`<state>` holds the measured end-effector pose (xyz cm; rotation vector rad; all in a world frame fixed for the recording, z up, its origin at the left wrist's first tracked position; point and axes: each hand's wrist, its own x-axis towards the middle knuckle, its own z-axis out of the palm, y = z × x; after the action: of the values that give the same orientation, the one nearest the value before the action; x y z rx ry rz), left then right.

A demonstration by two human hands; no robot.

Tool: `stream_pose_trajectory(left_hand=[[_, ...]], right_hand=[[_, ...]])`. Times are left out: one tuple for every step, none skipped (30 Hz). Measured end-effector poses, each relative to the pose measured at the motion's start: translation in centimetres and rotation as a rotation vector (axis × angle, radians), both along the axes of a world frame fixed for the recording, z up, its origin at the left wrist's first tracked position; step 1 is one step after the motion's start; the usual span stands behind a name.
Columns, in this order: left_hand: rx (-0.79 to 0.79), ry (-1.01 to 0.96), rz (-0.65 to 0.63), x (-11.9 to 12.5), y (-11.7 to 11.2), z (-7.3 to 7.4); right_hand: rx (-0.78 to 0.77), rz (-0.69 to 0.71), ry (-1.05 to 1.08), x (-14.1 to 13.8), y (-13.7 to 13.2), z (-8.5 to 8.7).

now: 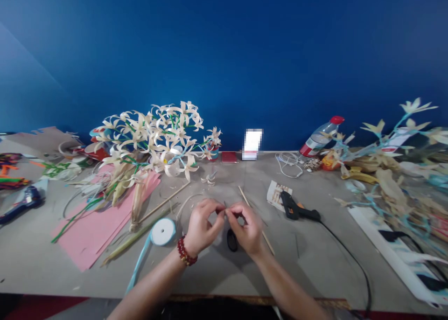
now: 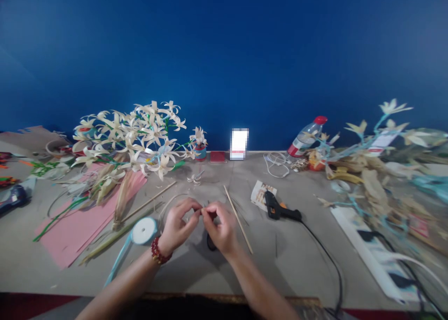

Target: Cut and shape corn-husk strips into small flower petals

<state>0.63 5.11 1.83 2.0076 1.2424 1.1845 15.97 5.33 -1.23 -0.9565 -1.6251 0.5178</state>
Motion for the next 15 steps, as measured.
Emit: stream_pose_trajectory(left_hand=[[0.020,0.011,0.011,0.1,0.0,-0.1],[0.044,0.021,0.016,0.2,0.1,-0.3],[0.068,0.031,0.021,0.2,0.2,-0.5],[0.091,0.042,0.028,0.2,0.2,-0.6],[0.110,0.055,0.039,0.1,0.3,-0.8],[0.126,0.066,0.056,0.0,0.4,-1.0],[0.136,0.074,0.078,-0.2,0.5,-1.1],[0.141,0.077,0.105,-0.4,0.6,-1.2],[0.140,0.073,0.135,-0.7,0.7,-1.2],[0.137,0.062,0.157,-0.9,0.7,-1.2],[0.133,0.044,0.169,-1.1,0.7,-1.2],[0.130,0.026,0.163,-1.2,0.6,-1.0],[0.127,0.013,0.140,-1.3,0.5,-0.9],[0.125,0.010,0.106,-1.2,0.4,-0.7],[0.123,0.018,0.070,-1.1,0.2,-0.6]], right_hand=[[0.005,0.005,-0.010,0.0,0.0,0.0],[0.011,0.009,-0.019,0.0,-0.1,0.0],[0.020,0.010,-0.025,0.1,-0.1,0.0],[0.035,0.005,-0.026,0.1,-0.2,-0.1],[0.053,-0.002,-0.024,0.2,-0.2,-0.1],[0.070,-0.008,-0.020,0.2,-0.2,-0.2],[0.086,-0.013,-0.016,0.3,-0.3,-0.2],[0.098,-0.018,-0.011,0.4,-0.3,-0.2],[0.107,-0.023,-0.007,0.4,-0.3,-0.2],[0.115,-0.033,-0.002,0.5,-0.2,-0.2],[0.122,-0.046,0.002,0.5,-0.2,-0.2],[0.125,-0.058,0.003,0.5,-0.2,-0.2],[0.126,-0.065,-0.002,0.5,-0.2,-0.1],[0.123,-0.066,-0.010,0.4,-0.1,-0.1],[0.118,-0.060,-0.020,0.3,-0.1,-0.1]])
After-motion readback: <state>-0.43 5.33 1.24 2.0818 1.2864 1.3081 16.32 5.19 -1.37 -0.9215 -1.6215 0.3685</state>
